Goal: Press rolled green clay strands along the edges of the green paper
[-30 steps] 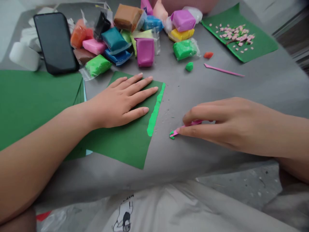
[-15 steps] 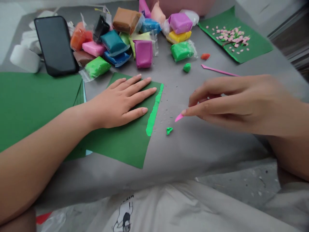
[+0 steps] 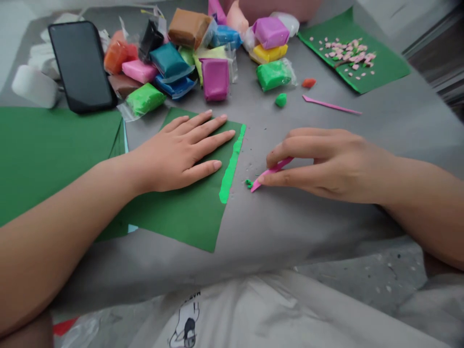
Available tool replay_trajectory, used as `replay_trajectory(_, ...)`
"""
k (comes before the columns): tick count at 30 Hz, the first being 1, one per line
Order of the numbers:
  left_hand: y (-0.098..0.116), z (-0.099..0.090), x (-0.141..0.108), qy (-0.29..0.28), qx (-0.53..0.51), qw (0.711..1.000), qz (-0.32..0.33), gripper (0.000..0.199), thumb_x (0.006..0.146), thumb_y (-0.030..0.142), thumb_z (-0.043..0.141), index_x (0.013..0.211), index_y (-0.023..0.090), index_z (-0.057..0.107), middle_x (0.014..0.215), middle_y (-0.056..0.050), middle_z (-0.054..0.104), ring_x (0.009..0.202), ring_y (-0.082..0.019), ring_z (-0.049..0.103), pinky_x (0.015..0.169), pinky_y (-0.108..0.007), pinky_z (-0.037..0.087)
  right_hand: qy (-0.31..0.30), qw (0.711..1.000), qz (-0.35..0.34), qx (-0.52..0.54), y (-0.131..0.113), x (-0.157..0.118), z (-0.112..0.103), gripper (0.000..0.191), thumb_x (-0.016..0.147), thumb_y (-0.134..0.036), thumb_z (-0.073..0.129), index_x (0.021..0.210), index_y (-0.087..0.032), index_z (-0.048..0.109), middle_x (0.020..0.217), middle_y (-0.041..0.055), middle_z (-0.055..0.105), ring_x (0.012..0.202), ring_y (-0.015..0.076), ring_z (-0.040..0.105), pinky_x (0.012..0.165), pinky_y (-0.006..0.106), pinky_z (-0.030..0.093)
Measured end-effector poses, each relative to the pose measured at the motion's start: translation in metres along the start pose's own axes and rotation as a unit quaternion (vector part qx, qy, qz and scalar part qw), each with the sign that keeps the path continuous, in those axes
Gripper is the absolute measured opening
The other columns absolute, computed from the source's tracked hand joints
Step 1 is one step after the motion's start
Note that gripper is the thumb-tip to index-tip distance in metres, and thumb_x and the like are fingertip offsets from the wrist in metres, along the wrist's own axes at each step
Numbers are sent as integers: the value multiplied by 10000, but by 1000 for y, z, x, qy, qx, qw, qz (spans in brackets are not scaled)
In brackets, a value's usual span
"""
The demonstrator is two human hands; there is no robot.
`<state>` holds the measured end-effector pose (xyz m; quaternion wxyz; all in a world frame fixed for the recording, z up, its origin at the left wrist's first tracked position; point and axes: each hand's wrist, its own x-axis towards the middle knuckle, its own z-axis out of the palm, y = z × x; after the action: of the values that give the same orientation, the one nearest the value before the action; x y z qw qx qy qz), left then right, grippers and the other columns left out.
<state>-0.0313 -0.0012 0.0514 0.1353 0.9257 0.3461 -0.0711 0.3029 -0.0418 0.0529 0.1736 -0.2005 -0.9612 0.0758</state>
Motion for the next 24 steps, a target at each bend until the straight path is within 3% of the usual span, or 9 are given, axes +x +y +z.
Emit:
replay_trajectory(6,-1,1,1,-3,-1,1000,-4,781,1223,648,258,1945,352,233,2053,-22,96,1911,-413,87,1527,-646,125,-30,1000,-1,3,9,-1,-17,442,1249,-283,484,1136,-320,909,1111,62,819,903,215,720,830,381,583)
replay_trajectory(10,-2,1,0,-4,-5,1000,-6,784,1217,657,265,1943,361,235,2053,-17,100,1911,-415,86,1526,-649,124,10,999,41,18,11,-3,-30,356,1217,-331,600,1078,-367,925,1136,54,847,923,202,771,880,388,601)
replay_trajectory(14,-2,1,0,0,-10,1000,-3,785,1218,655,263,1943,353,243,2051,-26,106,1911,-412,87,1524,-650,123,4,998,57,13,14,-5,-22,357,1220,-306,594,1160,-389,936,1212,69,869,999,208,788,943,395,607)
replay_trajectory(19,-2,2,1,0,2,1000,-3,782,1220,657,276,1944,366,234,2052,-27,110,1908,-424,99,1520,-656,147,17,999,-23,29,26,-7,-9,400,1245,-245,538,1234,-326,930,1138,63,860,964,167,748,857,331,560)
replay_trajectory(24,-1,2,1,-2,2,1000,-7,788,1219,658,248,1943,348,240,2052,-32,106,1911,-415,81,1521,-659,129,28,998,27,48,39,-10,-12,413,1245,-340,540,1202,-339,951,1197,63,873,937,138,770,873,298,579)
